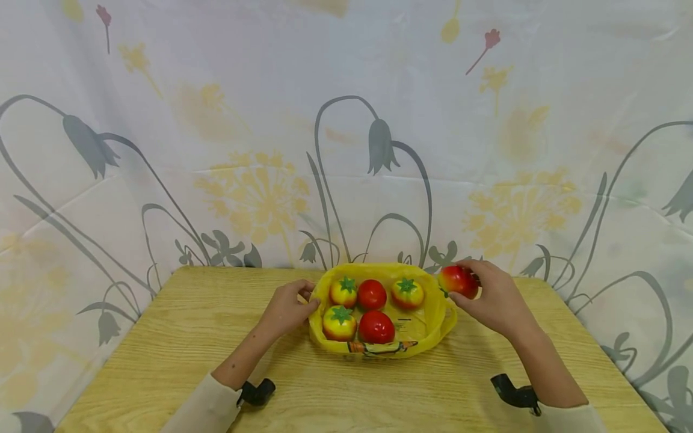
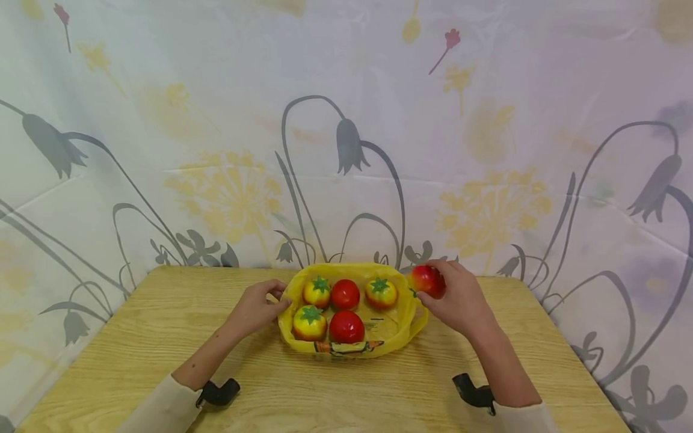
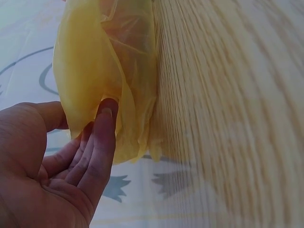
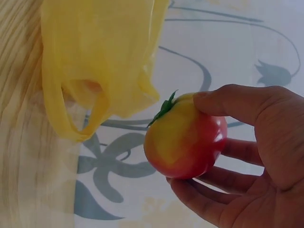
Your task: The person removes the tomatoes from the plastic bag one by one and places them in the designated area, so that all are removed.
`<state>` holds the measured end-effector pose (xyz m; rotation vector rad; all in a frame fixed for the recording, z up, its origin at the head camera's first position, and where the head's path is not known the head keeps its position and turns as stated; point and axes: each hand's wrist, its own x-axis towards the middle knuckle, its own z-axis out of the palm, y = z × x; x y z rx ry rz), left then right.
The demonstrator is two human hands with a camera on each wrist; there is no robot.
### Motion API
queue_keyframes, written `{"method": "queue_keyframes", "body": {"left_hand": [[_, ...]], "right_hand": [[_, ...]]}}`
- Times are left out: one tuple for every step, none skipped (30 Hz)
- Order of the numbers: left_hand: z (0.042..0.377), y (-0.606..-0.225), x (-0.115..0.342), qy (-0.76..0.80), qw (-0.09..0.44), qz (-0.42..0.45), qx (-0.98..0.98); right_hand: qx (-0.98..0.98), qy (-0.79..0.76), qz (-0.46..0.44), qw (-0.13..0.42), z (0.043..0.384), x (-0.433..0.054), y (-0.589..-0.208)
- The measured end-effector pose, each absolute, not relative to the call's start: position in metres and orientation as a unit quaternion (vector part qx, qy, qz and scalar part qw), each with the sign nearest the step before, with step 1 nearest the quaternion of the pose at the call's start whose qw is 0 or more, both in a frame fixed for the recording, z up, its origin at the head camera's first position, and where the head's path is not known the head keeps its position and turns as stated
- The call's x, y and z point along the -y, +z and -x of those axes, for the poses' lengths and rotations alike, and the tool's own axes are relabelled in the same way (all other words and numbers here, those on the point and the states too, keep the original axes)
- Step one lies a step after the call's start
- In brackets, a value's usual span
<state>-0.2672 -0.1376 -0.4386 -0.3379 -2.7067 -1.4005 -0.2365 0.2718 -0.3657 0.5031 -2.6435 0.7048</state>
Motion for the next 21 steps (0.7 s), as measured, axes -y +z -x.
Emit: {"method": "queue_keyframes", "body": {"left_hand": [[0.267,-0.438,0.138,-0.456,0.038,0.11,0.882],[0.267,-0.438,0.138,-0.454,0.038,0.111,0.883],[0.267,-0.438,0.138,-0.453,0.038,0.11,0.884],[0.267,-0.439,0.138,-0.45,0.038,0.109,0.885],[0.267,-0.439,0.138,-0.448,0.039,0.108,0.887],[0.267,-0.439,0.138,-0.446,0.041,0.108,0.887],[0.268,-0.439,0.138,-0.445,0.042,0.107,0.888],[0.268,-0.439,0.138,-0.444,0.043,0.107,0.889],[0.268,-0.439,0.138,-0.444,0.042,0.106,0.889],[0.268,-0.44,0.137,-0.444,0.043,0.107,0.889],[0.268,-0.44,0.137,-0.444,0.043,0.108,0.889],[0.268,-0.439,0.137,-0.444,0.044,0.109,0.888],[0.268,-0.439,0.137,-0.445,0.043,0.109,0.888],[0.268,-0.44,0.137,-0.445,0.044,0.112,0.888],[0.268,-0.439,0.137,-0.445,0.043,0.112,0.887],[0.267,-0.439,0.137,-0.446,0.042,0.112,0.887],[0.267,-0.439,0.137,-0.447,0.041,0.111,0.886],[0.267,-0.439,0.137,-0.451,0.04,0.111,0.885],[0.267,-0.439,0.137,-0.454,0.039,0.111,0.883],[0.267,-0.439,0.137,-0.457,0.038,0.111,0.882],[0.267,-0.439,0.137,-0.462,0.036,0.111,0.879]], "right_hand": [[0.936,0.25,-0.176,0.178,0.237,-0.272,-0.366],[0.936,0.25,-0.174,0.176,0.237,-0.273,-0.366],[0.937,0.25,-0.172,0.176,0.237,-0.274,-0.366],[0.937,0.251,-0.17,0.174,0.237,-0.274,-0.367],[0.938,0.249,-0.168,0.173,0.237,-0.275,-0.367],[0.938,0.249,-0.166,0.172,0.238,-0.275,-0.367],[0.939,0.25,-0.164,0.171,0.238,-0.276,-0.368],[0.939,0.25,-0.162,0.17,0.238,-0.276,-0.368],[0.94,0.252,-0.159,0.168,0.239,-0.277,-0.368],[0.94,0.253,-0.158,0.167,0.239,-0.278,-0.368],[0.94,0.252,-0.156,0.166,0.24,-0.279,-0.368],[0.941,0.254,-0.155,0.164,0.24,-0.28,-0.369],[0.941,0.253,-0.154,0.164,0.24,-0.281,-0.369],[0.941,0.253,-0.154,0.163,0.241,-0.281,-0.37],[0.941,0.253,-0.153,0.163,0.241,-0.282,-0.37],[0.941,0.253,-0.153,0.164,0.242,-0.283,-0.37],[0.941,0.253,-0.153,0.165,0.242,-0.284,-0.371],[0.941,0.254,-0.153,0.165,0.243,-0.284,-0.371],[0.94,0.253,-0.154,0.167,0.243,-0.284,-0.372],[0.941,0.252,-0.154,0.169,0.244,-0.285,-0.372],[0.941,0.251,-0.154,0.17,0.244,-0.285,-0.373]]}}
